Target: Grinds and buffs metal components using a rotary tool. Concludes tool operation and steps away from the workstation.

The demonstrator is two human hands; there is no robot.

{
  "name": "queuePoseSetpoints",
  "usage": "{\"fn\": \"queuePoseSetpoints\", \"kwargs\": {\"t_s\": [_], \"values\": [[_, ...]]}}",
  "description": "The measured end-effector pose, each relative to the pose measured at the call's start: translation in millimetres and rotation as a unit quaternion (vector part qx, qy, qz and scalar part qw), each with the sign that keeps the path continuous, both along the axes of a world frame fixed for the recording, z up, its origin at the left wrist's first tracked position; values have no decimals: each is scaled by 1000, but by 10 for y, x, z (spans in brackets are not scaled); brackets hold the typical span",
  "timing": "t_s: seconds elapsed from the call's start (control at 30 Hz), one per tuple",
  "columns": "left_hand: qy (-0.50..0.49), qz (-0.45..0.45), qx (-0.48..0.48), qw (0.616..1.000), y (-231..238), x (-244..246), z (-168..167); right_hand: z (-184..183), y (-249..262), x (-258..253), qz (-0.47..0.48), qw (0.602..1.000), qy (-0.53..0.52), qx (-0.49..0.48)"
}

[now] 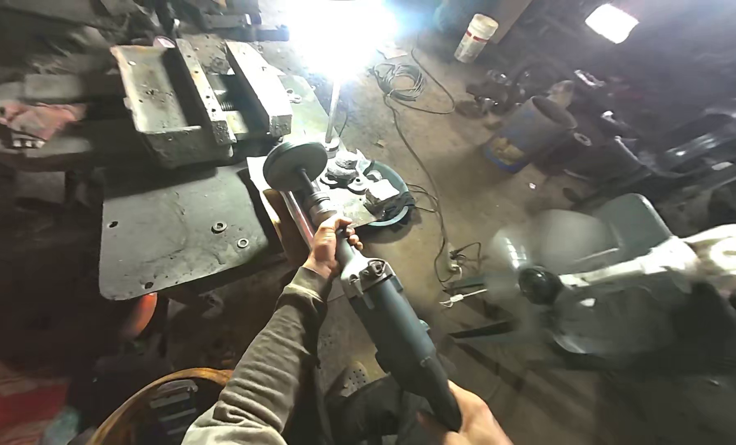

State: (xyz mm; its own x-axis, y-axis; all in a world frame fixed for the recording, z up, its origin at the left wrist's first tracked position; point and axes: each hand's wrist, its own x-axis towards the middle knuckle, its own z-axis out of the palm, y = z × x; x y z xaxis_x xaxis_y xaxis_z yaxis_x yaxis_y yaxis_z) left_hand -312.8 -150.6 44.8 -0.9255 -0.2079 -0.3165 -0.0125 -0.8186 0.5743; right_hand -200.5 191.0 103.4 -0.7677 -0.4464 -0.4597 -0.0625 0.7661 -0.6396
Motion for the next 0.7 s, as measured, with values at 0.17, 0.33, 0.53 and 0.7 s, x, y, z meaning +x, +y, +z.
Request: {"fn": "queuePoseSetpoints", "kwargs": {"t_s": [0.17,0.33,0.53,0.7], "values": [[-6,32,27,999,-142,116,-55,16,-75,21,28,999,-2,19],[-14,74,52,996,-177,197,-70,6,-98,12,42,998,0,36],[-19,57,37,998,-106,100,4,6,-33,-31,32,999,6,26],[-5,22,13,1000,-27,-82,0,5,18,-111,15,1000,3,6]]}}
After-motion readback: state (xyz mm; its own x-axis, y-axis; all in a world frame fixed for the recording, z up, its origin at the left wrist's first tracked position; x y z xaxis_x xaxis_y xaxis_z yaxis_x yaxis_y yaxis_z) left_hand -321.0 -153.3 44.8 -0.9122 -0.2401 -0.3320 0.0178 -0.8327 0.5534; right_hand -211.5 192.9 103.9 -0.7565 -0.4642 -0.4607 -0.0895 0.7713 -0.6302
